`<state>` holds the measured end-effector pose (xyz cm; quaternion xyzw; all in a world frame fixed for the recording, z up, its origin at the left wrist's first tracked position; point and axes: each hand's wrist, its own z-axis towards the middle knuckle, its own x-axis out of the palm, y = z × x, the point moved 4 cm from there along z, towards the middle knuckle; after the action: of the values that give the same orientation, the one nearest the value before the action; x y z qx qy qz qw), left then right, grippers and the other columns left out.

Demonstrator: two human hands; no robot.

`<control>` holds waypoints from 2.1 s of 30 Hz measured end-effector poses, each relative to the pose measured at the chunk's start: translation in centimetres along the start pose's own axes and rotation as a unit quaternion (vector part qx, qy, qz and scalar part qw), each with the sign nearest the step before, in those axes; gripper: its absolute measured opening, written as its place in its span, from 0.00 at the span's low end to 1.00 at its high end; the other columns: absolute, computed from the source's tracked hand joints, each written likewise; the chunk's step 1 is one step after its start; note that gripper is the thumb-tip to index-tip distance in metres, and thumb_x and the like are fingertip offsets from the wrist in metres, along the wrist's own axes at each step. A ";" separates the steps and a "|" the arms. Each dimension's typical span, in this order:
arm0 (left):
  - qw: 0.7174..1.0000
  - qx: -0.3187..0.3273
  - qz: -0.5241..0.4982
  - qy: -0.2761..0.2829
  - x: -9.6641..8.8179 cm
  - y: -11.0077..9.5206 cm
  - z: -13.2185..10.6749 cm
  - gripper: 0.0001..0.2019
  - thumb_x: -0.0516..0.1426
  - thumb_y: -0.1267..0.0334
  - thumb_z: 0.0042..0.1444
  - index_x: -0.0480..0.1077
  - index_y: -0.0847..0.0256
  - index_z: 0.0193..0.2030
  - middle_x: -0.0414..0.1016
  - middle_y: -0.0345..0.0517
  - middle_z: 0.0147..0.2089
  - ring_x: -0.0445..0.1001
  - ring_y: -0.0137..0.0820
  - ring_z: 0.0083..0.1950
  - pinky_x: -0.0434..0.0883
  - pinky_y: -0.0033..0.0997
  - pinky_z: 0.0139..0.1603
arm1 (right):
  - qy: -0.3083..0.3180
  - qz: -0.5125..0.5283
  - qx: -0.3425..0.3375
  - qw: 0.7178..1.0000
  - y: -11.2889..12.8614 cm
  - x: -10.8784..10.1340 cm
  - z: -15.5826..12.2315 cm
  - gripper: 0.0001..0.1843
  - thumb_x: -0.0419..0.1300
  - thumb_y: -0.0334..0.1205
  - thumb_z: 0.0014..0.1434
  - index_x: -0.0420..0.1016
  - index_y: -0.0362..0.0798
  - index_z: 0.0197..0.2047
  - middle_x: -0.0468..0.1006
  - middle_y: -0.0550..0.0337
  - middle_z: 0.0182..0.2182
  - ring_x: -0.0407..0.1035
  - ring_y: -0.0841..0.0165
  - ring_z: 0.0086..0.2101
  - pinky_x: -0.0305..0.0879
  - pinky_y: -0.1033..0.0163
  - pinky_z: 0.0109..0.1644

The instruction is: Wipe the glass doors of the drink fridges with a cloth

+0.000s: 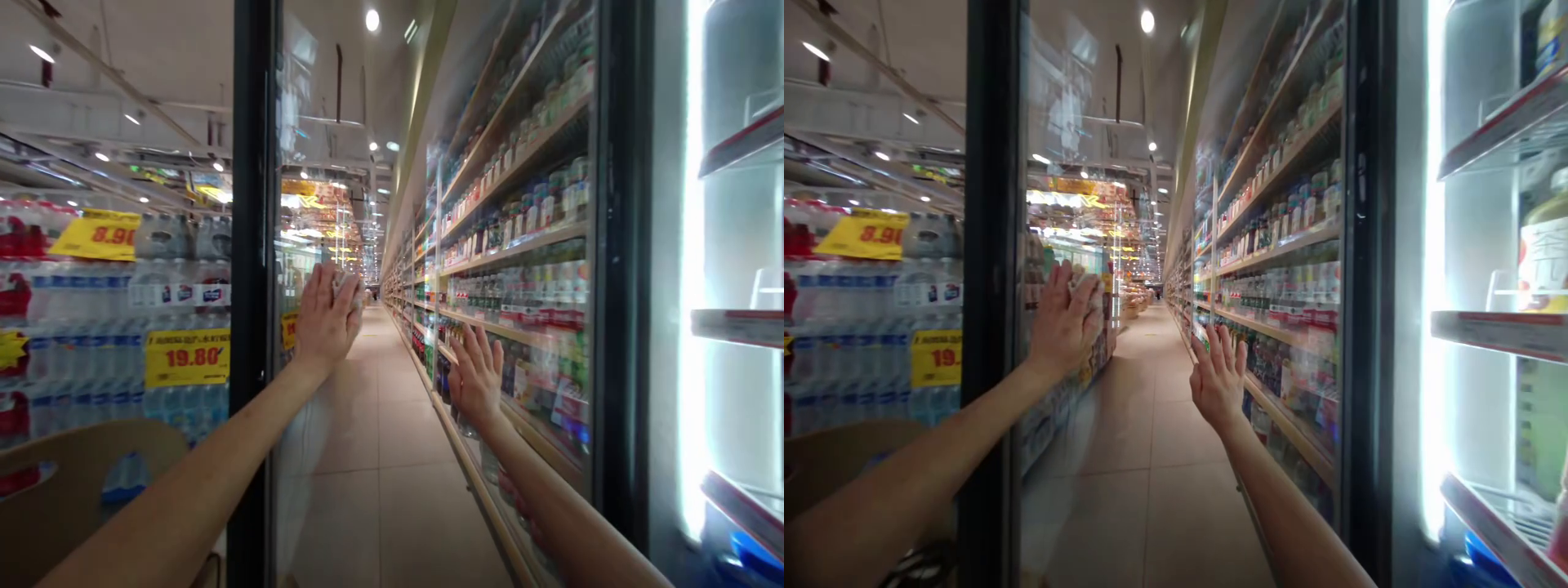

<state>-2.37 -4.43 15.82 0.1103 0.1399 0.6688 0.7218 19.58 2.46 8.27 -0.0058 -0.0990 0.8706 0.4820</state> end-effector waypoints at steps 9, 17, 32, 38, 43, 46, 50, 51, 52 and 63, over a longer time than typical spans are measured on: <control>0.981 0.191 -0.022 0.037 -0.5 -1.1 -2.5 0.24 0.50 0.65 0.59 0.57 0.54 0.63 0.53 0.49 0.68 0.42 0.36 0.71 0.53 0.43 0.67 | -0.003 0.005 -0.003 1.000 -0.1 0.0 -0.1 0.27 0.50 0.33 0.59 0.60 0.50 0.62 0.64 0.49 0.61 0.47 0.60 0.65 0.42 0.45 0.66; 0.918 0.378 -0.050 0.108 0.3 -2.9 -3.7 0.24 0.49 0.65 0.61 0.55 0.52 0.64 0.52 0.43 0.69 0.42 0.31 0.71 0.52 0.36 0.68 | -0.012 0.012 -0.004 1.000 -0.1 0.1 0.0 0.26 0.49 0.34 0.59 0.61 0.50 0.61 0.63 0.51 0.61 0.47 0.60 0.65 0.41 0.46 0.66; 0.993 0.114 -0.035 0.009 2.0 -3.2 3.6 0.27 0.49 0.65 0.61 0.48 0.58 0.67 0.43 0.53 0.71 0.36 0.41 0.72 0.51 0.49 0.68 | -0.049 0.070 0.026 0.996 -0.8 -0.3 -0.4 0.32 0.44 0.36 0.62 0.43 0.49 0.68 0.62 0.49 0.61 0.51 0.62 0.63 0.46 0.47 0.65; 0.907 0.398 -0.089 0.108 3.1 -8.1 0.3 0.26 0.49 0.65 0.61 0.50 0.55 0.66 0.49 0.46 0.70 0.42 0.32 0.71 0.50 0.39 0.69 | -0.057 0.075 0.032 0.995 -0.7 -0.3 -0.4 0.30 0.42 0.37 0.63 0.43 0.49 0.68 0.63 0.48 0.61 0.52 0.62 0.63 0.46 0.47 0.65; 0.987 0.155 -0.036 0.009 2.8 -5.2 4.9 0.26 0.49 0.65 0.61 0.49 0.58 0.66 0.46 0.53 0.70 0.38 0.38 0.72 0.51 0.47 0.68 | -0.071 0.080 0.032 0.994 -0.7 -0.5 -0.3 0.30 0.41 0.38 0.63 0.44 0.48 0.68 0.64 0.47 0.60 0.52 0.62 0.63 0.46 0.47 0.65; 0.986 0.164 -0.032 -0.007 2.9 -5.7 4.9 0.28 0.49 0.66 0.61 0.47 0.58 0.67 0.47 0.54 0.70 0.39 0.39 0.72 0.52 0.48 0.67 | -0.073 0.078 0.028 0.994 -0.8 -0.6 -0.3 0.30 0.41 0.38 0.63 0.44 0.47 0.68 0.64 0.47 0.60 0.52 0.62 0.63 0.47 0.47 0.64; 0.921 0.377 -0.057 0.080 3.0 -7.1 2.6 0.25 0.49 0.64 0.61 0.51 0.55 0.65 0.53 0.47 0.68 0.46 0.33 0.70 0.52 0.39 0.68 | -0.062 0.081 0.035 0.994 -0.9 -0.5 -0.3 0.30 0.41 0.37 0.63 0.44 0.49 0.68 0.63 0.48 0.60 0.53 0.61 0.63 0.49 0.47 0.64; 0.925 0.367 -0.052 0.083 2.8 -6.4 2.9 0.24 0.49 0.63 0.61 0.52 0.55 0.65 0.53 0.47 0.68 0.46 0.33 0.70 0.52 0.39 0.68 | -0.062 0.083 0.035 0.994 -0.9 -0.5 -0.3 0.30 0.41 0.37 0.63 0.44 0.49 0.68 0.63 0.48 0.60 0.53 0.62 0.63 0.49 0.47 0.64; 0.942 0.325 -0.042 0.073 2.5 -5.2 3.6 0.24 0.48 0.63 0.62 0.52 0.54 0.65 0.52 0.47 0.69 0.45 0.34 0.71 0.52 0.40 0.68 | -0.065 0.085 0.034 0.994 -0.9 -0.5 -0.3 0.30 0.42 0.37 0.63 0.45 0.49 0.68 0.63 0.48 0.60 0.53 0.62 0.63 0.48 0.47 0.64; 0.939 0.334 -0.040 0.073 0.0 -1.5 1.4 0.27 0.49 0.63 0.61 0.48 0.49 0.67 0.56 0.42 0.67 0.46 0.31 0.70 0.52 0.37 0.69 | -0.068 0.089 0.031 0.993 -0.7 -0.5 -0.3 0.29 0.44 0.36 0.61 0.49 0.50 0.66 0.64 0.49 0.60 0.53 0.62 0.63 0.47 0.48 0.65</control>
<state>-0.47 -4.53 16.56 0.2909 0.4117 0.5605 0.6571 20.45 2.46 8.07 0.0595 -0.1034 0.9109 0.3951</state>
